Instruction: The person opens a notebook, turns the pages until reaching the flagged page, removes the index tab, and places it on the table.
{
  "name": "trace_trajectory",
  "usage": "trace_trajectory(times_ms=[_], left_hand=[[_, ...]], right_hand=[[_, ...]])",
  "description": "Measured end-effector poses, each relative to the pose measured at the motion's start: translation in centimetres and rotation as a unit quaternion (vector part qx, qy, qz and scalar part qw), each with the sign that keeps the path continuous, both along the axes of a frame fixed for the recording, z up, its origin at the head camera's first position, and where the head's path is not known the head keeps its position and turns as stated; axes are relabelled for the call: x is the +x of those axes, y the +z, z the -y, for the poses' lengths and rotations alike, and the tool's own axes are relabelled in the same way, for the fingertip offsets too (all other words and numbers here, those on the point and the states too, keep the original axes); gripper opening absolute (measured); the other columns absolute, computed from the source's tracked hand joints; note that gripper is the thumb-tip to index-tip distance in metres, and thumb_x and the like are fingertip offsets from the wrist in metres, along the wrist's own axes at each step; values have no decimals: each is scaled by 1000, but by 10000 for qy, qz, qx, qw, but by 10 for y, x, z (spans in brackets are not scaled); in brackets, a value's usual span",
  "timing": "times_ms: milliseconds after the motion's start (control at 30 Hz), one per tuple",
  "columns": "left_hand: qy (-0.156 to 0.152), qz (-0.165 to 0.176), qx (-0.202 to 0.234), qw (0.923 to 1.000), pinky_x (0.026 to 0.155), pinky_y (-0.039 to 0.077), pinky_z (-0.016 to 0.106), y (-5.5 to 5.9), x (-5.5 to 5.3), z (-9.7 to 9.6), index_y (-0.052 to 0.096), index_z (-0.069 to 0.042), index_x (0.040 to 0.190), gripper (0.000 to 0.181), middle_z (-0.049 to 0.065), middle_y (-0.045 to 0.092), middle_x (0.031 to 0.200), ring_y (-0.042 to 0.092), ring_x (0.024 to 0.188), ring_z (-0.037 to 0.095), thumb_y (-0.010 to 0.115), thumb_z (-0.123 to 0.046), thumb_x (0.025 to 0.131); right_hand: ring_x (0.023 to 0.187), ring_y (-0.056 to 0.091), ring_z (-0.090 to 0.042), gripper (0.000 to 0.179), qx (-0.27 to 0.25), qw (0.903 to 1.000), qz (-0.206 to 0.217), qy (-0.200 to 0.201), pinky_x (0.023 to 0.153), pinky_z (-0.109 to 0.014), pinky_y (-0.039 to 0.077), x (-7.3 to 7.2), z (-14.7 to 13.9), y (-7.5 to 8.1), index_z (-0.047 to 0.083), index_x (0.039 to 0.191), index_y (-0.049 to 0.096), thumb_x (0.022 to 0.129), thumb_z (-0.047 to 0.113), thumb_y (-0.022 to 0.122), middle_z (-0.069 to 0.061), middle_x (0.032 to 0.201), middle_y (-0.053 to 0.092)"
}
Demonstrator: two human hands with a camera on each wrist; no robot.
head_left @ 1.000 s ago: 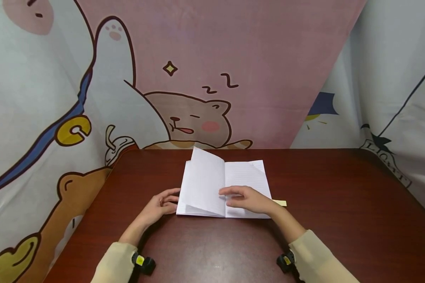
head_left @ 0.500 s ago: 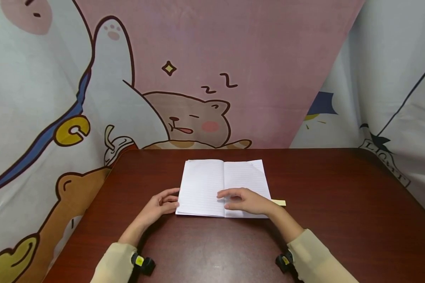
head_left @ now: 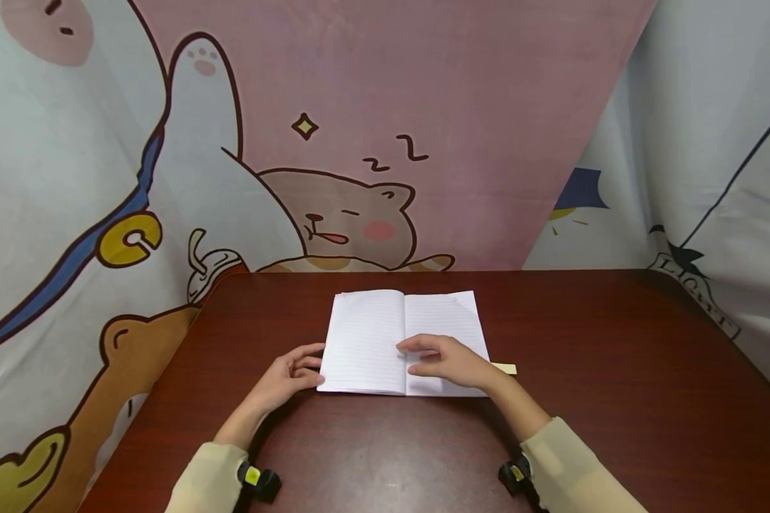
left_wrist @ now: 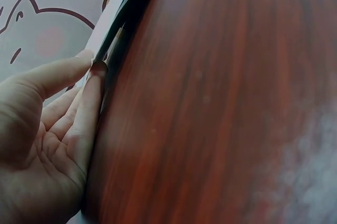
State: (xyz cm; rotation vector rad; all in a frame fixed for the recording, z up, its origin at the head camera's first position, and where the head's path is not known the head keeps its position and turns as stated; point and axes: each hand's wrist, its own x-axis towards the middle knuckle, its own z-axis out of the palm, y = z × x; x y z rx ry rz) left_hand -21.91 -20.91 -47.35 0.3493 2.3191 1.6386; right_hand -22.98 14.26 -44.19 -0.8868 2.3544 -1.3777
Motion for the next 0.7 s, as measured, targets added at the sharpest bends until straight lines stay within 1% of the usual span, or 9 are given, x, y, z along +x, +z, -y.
trace_trajectory(times_ms=[100, 200, 400, 467, 700], left_hand=[[-45, -18, 28, 10000, 77, 54, 20, -1, 0, 0, 46, 0, 145, 64, 27, 63, 124, 64, 96, 8, 74, -10, 89], [-45, -56, 28, 10000, 77, 54, 20, -1, 0, 0, 46, 1, 145, 64, 27, 63, 123, 64, 95, 8, 75, -10, 88], [-40, -96, 27, 9999, 77, 54, 19, -2, 0, 1, 47, 1, 144, 64, 25, 64, 122, 64, 96, 8, 75, -9, 88], [-49, -103, 37, 9999, 77, 54, 19, -2, -1, 1, 47, 1, 145, 64, 26, 64, 122, 64, 95, 8, 75, -9, 88], [-24, -112, 22, 9999, 77, 53, 19, -2, -1, 0, 47, 0, 144, 64, 25, 64, 122, 64, 94, 7, 75, -9, 88]], right_hand=[[126, 58, -38, 42, -87, 9998, -102, -175, 104, -49, 49, -1, -5, -2, -1, 131, 61, 93, 16, 69, -19, 133, 64], [127, 57, -41, 41, -205, 9991, -88, -349, 104, -51, 48, -3, -10, -3, -3, 130, 61, 93, 13, 69, -21, 132, 63], [129, 55, -43, 42, -246, 9990, 67, -358, 106, -54, 46, -3, -18, -2, -5, 131, 59, 95, 16, 67, -24, 133, 61], [128, 55, -43, 41, -213, 9989, 28, -411, 106, -54, 46, -3, -21, -2, -5, 130, 59, 95, 16, 67, -24, 133, 62], [123, 59, -43, 36, -209, 9948, -291, -957, 103, -53, 49, -7, -37, -2, -5, 127, 62, 94, 10, 67, -24, 129, 63]])
